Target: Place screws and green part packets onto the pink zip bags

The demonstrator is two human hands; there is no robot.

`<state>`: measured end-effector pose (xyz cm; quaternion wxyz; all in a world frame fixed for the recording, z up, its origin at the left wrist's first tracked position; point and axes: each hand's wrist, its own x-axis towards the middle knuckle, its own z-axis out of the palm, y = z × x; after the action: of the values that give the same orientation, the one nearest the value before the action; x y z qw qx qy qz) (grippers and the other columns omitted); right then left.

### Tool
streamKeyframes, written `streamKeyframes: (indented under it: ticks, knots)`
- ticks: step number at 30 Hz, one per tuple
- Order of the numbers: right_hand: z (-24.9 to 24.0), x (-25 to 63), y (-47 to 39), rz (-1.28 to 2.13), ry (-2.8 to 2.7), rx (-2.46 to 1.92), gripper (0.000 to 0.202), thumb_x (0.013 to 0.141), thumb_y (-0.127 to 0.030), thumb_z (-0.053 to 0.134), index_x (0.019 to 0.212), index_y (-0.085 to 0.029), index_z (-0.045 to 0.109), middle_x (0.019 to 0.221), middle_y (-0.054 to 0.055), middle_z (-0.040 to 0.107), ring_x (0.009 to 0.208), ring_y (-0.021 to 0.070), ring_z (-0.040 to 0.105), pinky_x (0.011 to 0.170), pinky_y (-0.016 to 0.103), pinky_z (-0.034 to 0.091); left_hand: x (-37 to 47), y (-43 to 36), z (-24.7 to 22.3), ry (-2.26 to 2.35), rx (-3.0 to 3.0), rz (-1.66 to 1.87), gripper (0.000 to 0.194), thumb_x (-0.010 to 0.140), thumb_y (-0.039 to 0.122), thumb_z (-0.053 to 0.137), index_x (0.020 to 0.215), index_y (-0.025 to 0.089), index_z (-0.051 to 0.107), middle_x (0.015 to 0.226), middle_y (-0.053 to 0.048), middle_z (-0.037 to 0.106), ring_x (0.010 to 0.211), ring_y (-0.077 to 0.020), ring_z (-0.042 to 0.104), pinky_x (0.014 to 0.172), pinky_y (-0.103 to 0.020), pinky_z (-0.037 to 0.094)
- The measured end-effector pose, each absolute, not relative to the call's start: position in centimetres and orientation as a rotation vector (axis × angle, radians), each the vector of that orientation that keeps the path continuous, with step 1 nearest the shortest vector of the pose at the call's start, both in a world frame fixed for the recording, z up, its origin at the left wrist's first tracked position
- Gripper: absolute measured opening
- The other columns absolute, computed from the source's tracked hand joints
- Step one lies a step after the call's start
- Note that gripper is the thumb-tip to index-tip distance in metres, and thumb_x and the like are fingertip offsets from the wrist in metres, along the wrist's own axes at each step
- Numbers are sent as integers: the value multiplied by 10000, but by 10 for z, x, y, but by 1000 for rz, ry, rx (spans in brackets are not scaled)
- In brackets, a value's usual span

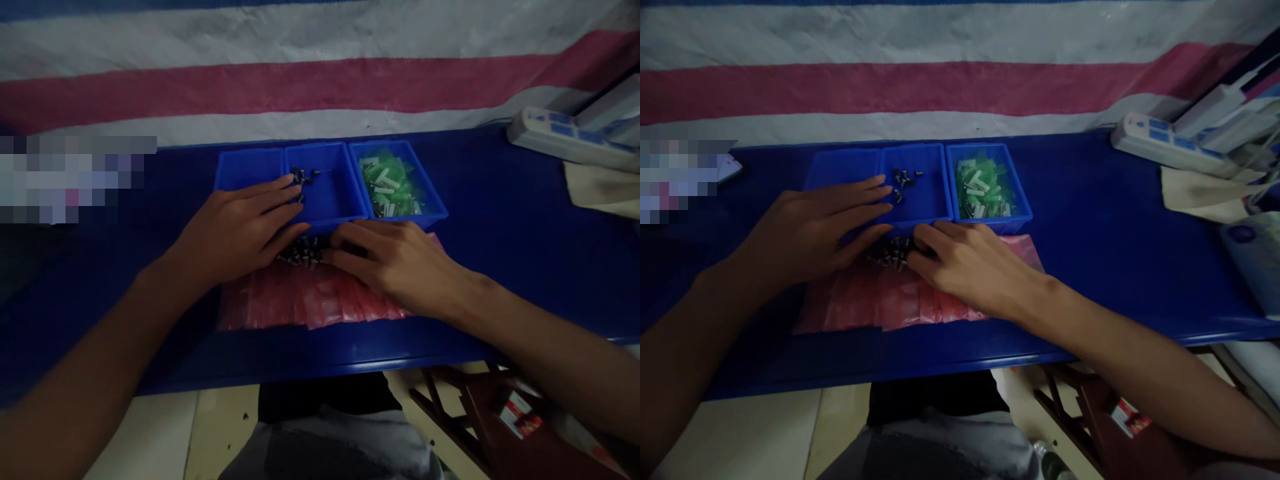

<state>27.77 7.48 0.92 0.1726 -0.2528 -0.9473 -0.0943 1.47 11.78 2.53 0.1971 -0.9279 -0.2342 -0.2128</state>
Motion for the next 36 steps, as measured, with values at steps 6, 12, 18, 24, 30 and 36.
streamKeyframes:
  ticks: [6, 12, 18, 24, 30, 36]
  knots:
    - [20, 276, 70, 73, -2227, -766, 160, 1039, -134, 592, 1005, -207, 730, 972, 62, 751, 804, 168, 705, 671, 307, 554, 14, 118, 25, -642, -2606, -602, 273, 1126, 317, 519, 1177, 190, 754, 1286, -99, 780, 1225, -275, 755, 997, -419, 706]
    - [28, 270, 68, 756, -1864, -911, 97, 963, -220, 768, 927, -270, 694, 915, 15, 748, 862, 209, 729, 754, 359, 606, 14, 117, 26, -723, -2662, -555, 293, 1126, 342, 529, 1189, 168, 756, 1330, -127, 755, 1283, -286, 722, 1051, -442, 674]
    - [34, 269, 71, 1163, -1762, -966, 201, 910, -422, 847, 851, -243, 780, 810, -2, 789, 750, 166, 743, 666, 292, 611, 14, 116, 27, -722, -2658, -558, 276, 1129, 313, 524, 1170, 177, 761, 1310, -136, 763, 1295, -285, 710, 1062, -445, 667]
    - [35, 268, 72, 1442, -1692, -889, 176, 891, -349, 866, 849, -223, 750, 667, -39, 741, 571, 123, 702, 539, 227, 585, 13, 116, 27, -776, -2717, -537, 281, 1126, 329, 505, 1219, 233, 753, 1354, -111, 749, 1338, -285, 680, 1110, -448, 642]
    - [30, 268, 69, 1177, -1615, -963, 246, 1034, -401, 700, 1176, -214, 775, 896, 29, 840, 643, 158, 769, 580, 272, 629, 12, 116, 26, -678, -2633, -556, 268, 1117, 295, 530, 1198, 171, 753, 1301, -149, 769, 1270, -291, 730, 1024, -429, 684]
    - [17, 268, 63, 127, -2411, -754, 249, 1043, -96, 583, 1196, -158, 769, 1127, 108, 819, 956, 233, 792, 773, 346, 650, 13, 116, 28, -625, -2598, -583, 237, 1114, 277, 556, 1172, 137, 739, 1272, -160, 779, 1236, -281, 747, 1013, -392, 687]
